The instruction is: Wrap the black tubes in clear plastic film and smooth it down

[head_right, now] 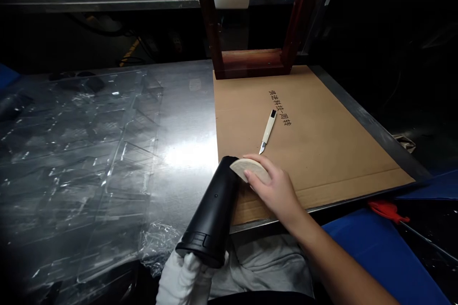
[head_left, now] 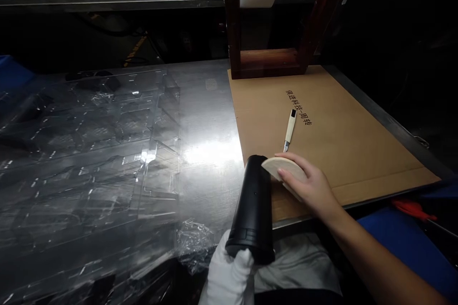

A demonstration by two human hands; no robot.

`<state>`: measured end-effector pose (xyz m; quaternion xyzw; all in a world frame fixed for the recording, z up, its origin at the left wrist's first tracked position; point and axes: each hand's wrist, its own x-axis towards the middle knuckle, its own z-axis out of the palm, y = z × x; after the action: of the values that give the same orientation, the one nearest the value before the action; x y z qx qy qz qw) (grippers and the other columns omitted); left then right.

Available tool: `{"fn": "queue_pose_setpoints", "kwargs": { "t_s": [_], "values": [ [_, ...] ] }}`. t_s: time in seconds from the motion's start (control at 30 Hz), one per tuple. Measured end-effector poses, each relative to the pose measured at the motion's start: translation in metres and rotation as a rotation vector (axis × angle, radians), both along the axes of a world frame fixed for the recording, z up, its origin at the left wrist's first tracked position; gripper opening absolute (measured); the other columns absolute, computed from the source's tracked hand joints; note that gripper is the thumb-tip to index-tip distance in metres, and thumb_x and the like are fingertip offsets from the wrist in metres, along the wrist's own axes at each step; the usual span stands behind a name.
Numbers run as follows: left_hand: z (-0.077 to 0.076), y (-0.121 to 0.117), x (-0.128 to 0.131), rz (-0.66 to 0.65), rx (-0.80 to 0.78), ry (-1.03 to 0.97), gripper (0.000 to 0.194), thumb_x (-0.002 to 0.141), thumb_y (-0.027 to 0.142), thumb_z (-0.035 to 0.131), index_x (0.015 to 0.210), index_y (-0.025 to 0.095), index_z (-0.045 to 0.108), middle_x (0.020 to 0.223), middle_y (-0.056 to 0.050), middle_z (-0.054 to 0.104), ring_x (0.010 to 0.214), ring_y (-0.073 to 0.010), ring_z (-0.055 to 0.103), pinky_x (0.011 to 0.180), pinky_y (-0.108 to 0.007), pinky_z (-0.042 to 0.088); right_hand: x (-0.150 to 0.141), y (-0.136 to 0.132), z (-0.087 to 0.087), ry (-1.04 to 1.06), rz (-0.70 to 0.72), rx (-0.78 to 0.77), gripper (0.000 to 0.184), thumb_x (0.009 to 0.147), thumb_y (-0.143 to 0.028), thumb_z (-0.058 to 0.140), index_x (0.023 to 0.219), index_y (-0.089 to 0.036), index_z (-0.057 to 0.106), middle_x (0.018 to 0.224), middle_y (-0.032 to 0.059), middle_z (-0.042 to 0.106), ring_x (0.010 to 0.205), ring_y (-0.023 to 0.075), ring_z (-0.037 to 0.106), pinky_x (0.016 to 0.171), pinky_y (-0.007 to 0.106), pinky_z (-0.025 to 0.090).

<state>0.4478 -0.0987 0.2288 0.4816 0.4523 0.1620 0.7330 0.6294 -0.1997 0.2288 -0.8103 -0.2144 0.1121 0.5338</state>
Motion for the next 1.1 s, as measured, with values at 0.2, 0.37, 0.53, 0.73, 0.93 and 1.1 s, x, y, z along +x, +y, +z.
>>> {"fn": "queue_pose_setpoints", "kwargs": {
  "t_s": [0.2,0.37,0.53,0.73,0.93,1.1],
  "values": [
    [0.004,-0.004,0.005,-0.083,0.016,0.012,0.050,0.049,0.062,0.076,0.057,0.016,0.058,0.051,0.002,0.048,0.048,-0.0118,0.043,0.046,-0.025,0.041,0.006,-0.072,-0.025,-0.285,-0.272,-0.352,0.039,0.085,-0.045,0.054,0.117,-0.024,0.061,0.117,0.0103,0.058,0.110,0.0291,0.054,0.095,0.047,0.042],
    [0.007,-0.013,0.015,-0.119,-0.011,-0.007,0.053,0.050,0.067,0.073,0.058,0.018,0.053,0.050,0.003,0.046,0.048,-0.0123,0.041,0.045,-0.026,0.040,0.007,-0.088,-0.049,-0.583,-0.137,-0.591,0.046,0.083,-0.049,0.057,0.124,-0.028,0.057,0.128,0.0113,0.053,0.117,0.0340,0.045,0.096,0.056,0.036],
    [0.006,-0.016,0.015,-0.096,-0.018,-0.005,0.052,0.053,0.065,0.072,0.056,0.018,0.050,0.049,0.003,0.044,0.048,-0.0121,0.041,0.045,-0.027,0.039,0.009,-0.080,-0.042,-0.610,-0.124,-0.452,0.030,0.090,-0.033,0.052,0.117,-0.027,0.062,0.118,0.0067,0.061,0.110,0.0258,0.052,0.096,0.046,0.040],
    [0.003,-0.016,0.011,-0.066,0.021,0.022,0.046,0.056,0.060,0.074,0.061,0.016,0.060,0.052,0.001,0.052,0.051,-0.0149,0.049,0.049,-0.027,0.044,0.010,-0.070,-0.018,-0.418,-0.071,-0.240,0.029,0.087,-0.030,0.056,0.116,-0.030,0.064,0.122,0.0029,0.061,0.113,0.0223,0.052,0.099,0.043,0.041],
    [0.001,-0.018,0.008,-0.073,0.051,0.035,0.049,0.051,0.060,0.076,0.065,0.015,0.065,0.053,-0.001,0.057,0.050,-0.0169,0.052,0.049,-0.029,0.048,0.018,-0.032,-0.002,-0.337,0.103,-0.077,0.027,0.087,-0.028,0.057,0.113,-0.031,0.066,0.120,0.0028,0.062,0.110,0.0207,0.055,0.097,0.042,0.044],
    [0.000,-0.018,0.007,-0.080,0.041,0.041,0.050,0.049,0.063,0.075,0.059,0.015,0.063,0.048,0.000,0.053,0.047,-0.0155,0.048,0.045,-0.028,0.044,0.015,-0.011,0.010,-0.439,0.289,-0.114,0.030,0.089,-0.021,0.054,0.113,-0.032,0.066,0.115,0.0041,0.064,0.105,0.0213,0.054,0.092,0.042,0.047]
  ]
}}
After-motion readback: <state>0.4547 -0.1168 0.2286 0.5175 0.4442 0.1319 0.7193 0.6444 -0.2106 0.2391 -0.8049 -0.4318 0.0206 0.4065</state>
